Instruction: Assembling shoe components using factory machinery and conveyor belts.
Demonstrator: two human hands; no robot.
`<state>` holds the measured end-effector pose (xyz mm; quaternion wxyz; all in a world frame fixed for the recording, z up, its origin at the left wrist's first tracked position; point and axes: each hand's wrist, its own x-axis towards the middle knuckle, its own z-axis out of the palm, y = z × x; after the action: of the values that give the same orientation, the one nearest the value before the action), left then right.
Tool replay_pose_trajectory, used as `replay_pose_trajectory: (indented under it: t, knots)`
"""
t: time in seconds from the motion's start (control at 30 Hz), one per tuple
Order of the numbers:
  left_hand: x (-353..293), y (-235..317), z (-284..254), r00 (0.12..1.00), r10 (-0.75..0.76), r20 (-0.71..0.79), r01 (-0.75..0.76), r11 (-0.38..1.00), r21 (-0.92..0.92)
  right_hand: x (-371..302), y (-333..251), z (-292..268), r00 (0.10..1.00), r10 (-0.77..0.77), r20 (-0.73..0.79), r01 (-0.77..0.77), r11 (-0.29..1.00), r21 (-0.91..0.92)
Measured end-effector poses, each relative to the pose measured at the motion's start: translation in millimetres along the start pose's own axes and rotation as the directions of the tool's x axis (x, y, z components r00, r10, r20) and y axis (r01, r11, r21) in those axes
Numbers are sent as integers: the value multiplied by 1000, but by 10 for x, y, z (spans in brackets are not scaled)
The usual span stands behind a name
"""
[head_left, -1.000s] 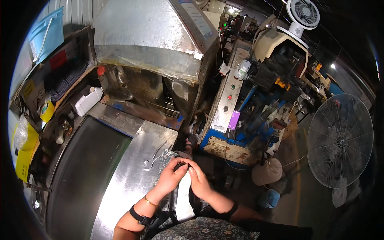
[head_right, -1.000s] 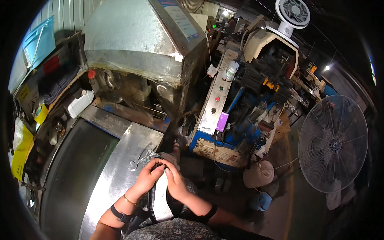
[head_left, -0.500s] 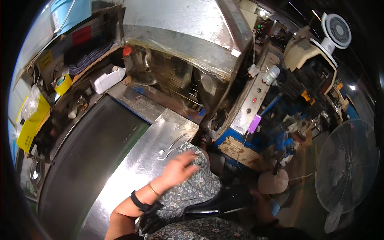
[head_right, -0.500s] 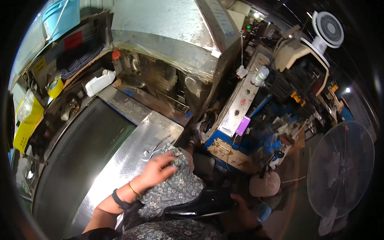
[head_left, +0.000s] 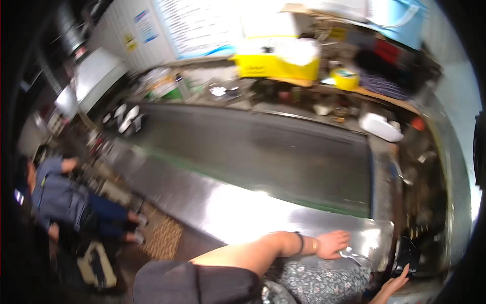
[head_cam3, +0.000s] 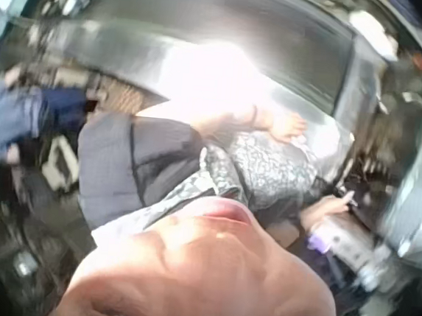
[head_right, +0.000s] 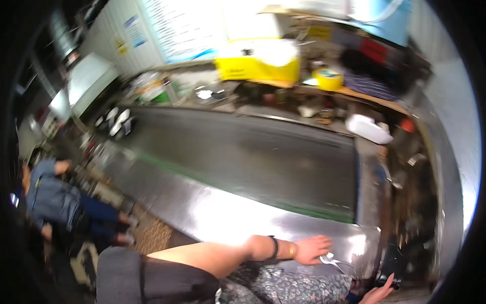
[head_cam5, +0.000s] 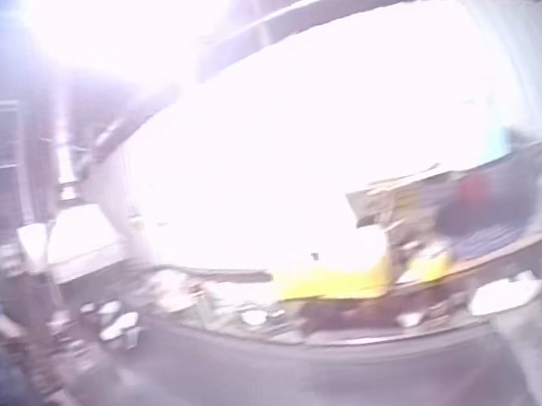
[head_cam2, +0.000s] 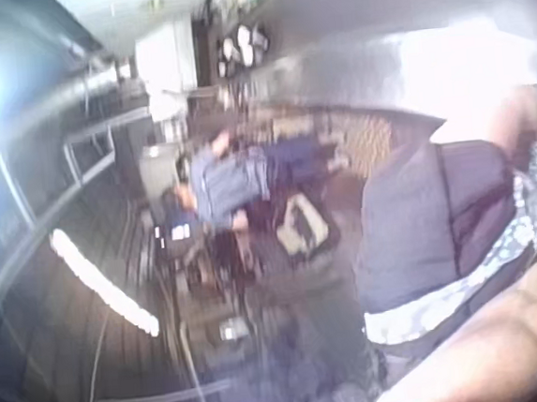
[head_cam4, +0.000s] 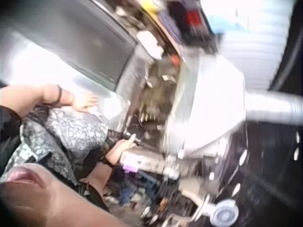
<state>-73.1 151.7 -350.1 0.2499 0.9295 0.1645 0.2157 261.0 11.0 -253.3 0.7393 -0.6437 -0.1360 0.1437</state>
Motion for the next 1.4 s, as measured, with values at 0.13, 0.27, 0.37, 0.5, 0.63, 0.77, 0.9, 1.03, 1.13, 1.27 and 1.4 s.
replay_pose_trajectory:
  t: [0.13, 0.27, 0.37, 0.5, 0.63, 0.77, 0.9, 1.03, 1.13, 1.27, 1.4]
  knots:
    - [81, 72, -108, 1000, -16, 2, 16, 1000, 13, 1288, 1079, 348, 997, 48, 64, -23, 935, -353]
    - [88, -41, -9, 999, -2, -34, 2, 1000, -7, 1423, 1293, 568, 919, 182, 349, -64, 945, -322]
    - [68, -57, -26, 998, -24, -50, 24, 1000, -2, 262, 188, 1006, 788, 260, 558, -35, 924, -381]
    - [93, -16, -86, 1000, -19, -14, 19, 1000, 23, -677, -487, 894, 566, 351, 746, 37, 893, -448]
    - [46, -39, -28, 1000, -25, -4, 25, 1000, 11, -867, -29, 750, 545, 292, 786, 283, 818, -500]
    - [-325, -143, -31, 998, -69, 6, 69, 991, -114, -706, 289, 664, 474, 447, 759, 3, 861, -509]
    - [-1432, -97, -716, 978, -13, 209, 17, 1000, -16, -818, 80, 583, 618, 500, 607, -44, 793, -608]
    - [-2800, 151, -1249, 940, -330, 84, 317, 938, 137, -958, -175, 658, 501, 469, 727, 283, 706, -650]
    - [-3127, 319, -1275, 920, -392, -23, 389, 902, 187, -1012, -217, 674, 440, 470, 766, 344, 699, -627]
    - [-3079, 358, -1230, 905, -419, -68, 424, 879, 217, -858, -6, 580, 295, 488, 821, 504, 651, -568]
    - [-3095, 360, -1250, 909, -411, -68, 414, 875, 251, -1002, -248, 646, 254, 545, 799, 574, 580, -578]
